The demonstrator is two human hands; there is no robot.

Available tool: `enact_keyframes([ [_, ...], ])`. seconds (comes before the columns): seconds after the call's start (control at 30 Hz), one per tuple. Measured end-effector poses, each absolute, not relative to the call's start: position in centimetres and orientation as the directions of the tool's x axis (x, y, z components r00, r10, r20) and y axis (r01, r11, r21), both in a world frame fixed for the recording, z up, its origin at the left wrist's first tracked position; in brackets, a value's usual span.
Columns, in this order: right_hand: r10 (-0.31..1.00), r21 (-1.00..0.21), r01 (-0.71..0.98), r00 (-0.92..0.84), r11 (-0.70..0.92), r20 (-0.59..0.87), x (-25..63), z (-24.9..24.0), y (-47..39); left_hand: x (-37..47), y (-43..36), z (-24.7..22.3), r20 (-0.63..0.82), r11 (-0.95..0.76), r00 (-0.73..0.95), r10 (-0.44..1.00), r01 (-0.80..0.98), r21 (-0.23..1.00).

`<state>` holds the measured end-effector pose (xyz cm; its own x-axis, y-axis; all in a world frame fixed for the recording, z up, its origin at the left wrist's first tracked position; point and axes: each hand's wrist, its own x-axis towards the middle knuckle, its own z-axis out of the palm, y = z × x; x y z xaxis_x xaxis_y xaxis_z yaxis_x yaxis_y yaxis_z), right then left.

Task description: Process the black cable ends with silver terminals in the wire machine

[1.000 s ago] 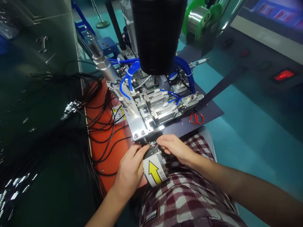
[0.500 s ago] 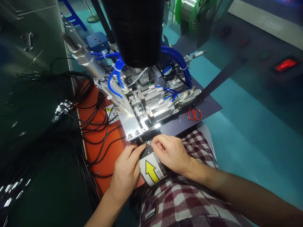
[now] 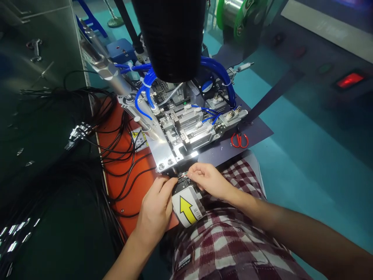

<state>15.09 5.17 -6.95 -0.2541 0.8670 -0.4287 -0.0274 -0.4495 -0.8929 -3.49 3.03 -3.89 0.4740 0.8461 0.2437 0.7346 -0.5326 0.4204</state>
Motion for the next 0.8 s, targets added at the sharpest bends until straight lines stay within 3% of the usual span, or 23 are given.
enact_keyframes([
  [0.13,0.884,-0.899,-0.063,-0.222,-0.434,-0.411,15.2,-7.5,5.0,-3.2,2.2,-3.4,0.237,-0.525,0.491,0.839,0.844,0.112],
  [0.2,0.899,-0.915,-0.047,-0.208,-0.401,-0.384,15.0,-7.8,5.0,-2.9,1.8,-3.4,0.211,-0.514,0.492,0.845,0.855,0.066],
  [0.4,0.916,-0.929,0.049,-0.157,-0.367,-0.37,14.0,-7.7,4.9,-2.5,1.4,-4.2,0.24,-0.505,0.459,0.856,0.842,0.192],
  [0.53,0.966,-0.952,0.208,-0.083,-0.224,-0.246,14.0,-7.3,4.6,-2.6,1.7,-4.3,0.26,-0.5,0.437,0.861,0.822,0.273],
  [0.7,0.928,-0.949,0.081,-0.199,-0.304,-0.314,14.0,-7.6,4.8,-2.6,1.8,-4.1,0.213,-0.494,0.446,0.869,0.813,0.309],
  [0.8,0.924,-0.947,0.112,-0.21,-0.301,-0.319,14.0,-7.6,5.1,-2.6,1.8,-4.2,0.213,-0.49,0.443,0.871,0.815,0.308],
])
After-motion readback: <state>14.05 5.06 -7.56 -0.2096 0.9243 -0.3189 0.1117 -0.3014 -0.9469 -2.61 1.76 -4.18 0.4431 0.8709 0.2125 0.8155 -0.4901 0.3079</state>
